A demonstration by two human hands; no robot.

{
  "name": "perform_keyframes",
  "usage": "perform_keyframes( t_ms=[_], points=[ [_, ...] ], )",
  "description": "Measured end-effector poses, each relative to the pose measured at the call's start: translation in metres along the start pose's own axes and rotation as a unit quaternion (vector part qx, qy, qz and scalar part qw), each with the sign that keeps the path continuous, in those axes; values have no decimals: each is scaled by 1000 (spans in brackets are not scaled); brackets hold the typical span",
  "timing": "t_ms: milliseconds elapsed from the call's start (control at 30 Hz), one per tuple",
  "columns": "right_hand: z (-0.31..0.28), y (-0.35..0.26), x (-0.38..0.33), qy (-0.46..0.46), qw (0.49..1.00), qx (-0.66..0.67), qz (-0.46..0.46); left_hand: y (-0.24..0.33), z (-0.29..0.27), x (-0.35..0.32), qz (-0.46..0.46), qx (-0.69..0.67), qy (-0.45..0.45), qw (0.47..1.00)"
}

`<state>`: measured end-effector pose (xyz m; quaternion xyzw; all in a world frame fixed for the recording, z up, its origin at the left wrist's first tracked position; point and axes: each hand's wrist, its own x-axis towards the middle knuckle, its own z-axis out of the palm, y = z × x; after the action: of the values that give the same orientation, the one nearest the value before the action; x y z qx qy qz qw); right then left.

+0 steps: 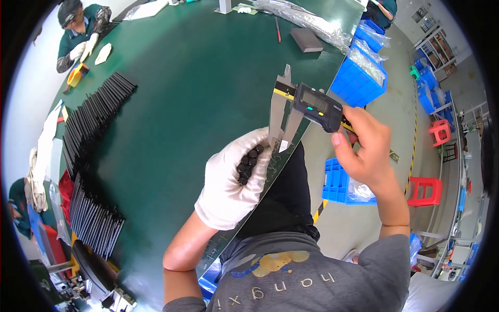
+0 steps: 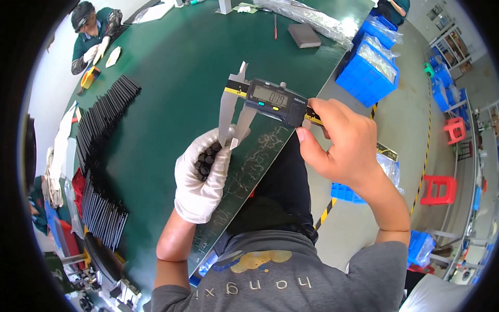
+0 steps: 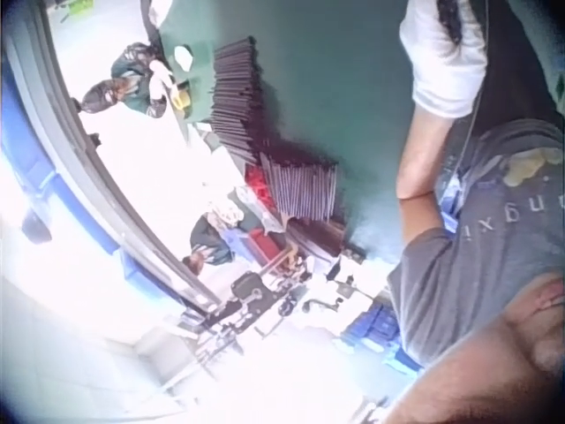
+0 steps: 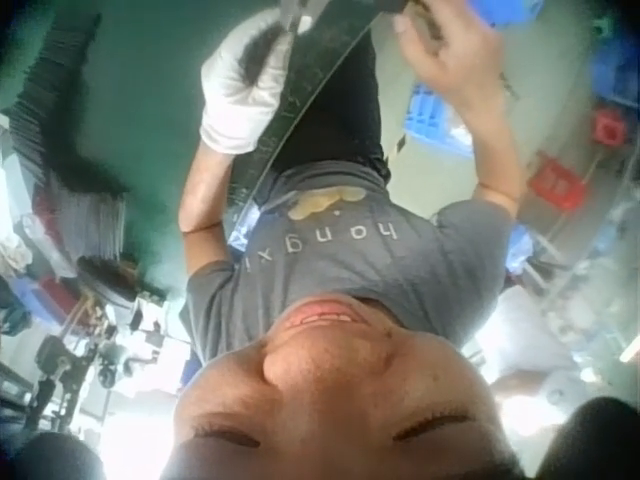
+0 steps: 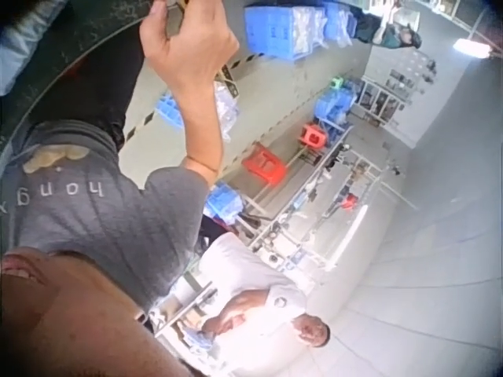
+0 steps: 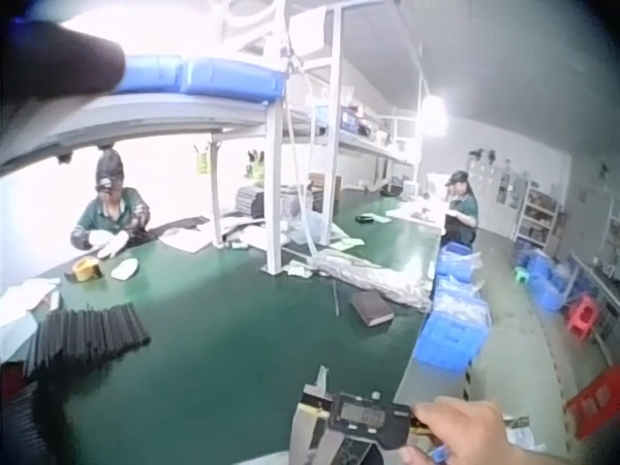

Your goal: Measuring the diameter of black plastic rods using a digital caliper at a manufacturing workbench.

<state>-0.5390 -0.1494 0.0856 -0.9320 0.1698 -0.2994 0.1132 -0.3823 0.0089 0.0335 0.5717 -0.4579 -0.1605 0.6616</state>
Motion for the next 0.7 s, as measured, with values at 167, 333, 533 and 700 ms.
perform_keyframes(
  t_ms=[167, 333, 533, 700],
  points=[
    [2, -11, 3, 14, 999, 35, 11, -17, 6, -6, 44, 6, 42, 998],
    [4, -13, 1, 10, 999, 35, 19, -8, 2, -8, 1, -4, 19, 1000],
    [2, -14, 4, 17, 1000, 9, 12, -10, 5, -7, 7, 3, 29, 1000],
    [3, -13, 4, 20, 1000, 4, 11, -13, 9, -6, 31, 9, 72, 997]
  ],
)
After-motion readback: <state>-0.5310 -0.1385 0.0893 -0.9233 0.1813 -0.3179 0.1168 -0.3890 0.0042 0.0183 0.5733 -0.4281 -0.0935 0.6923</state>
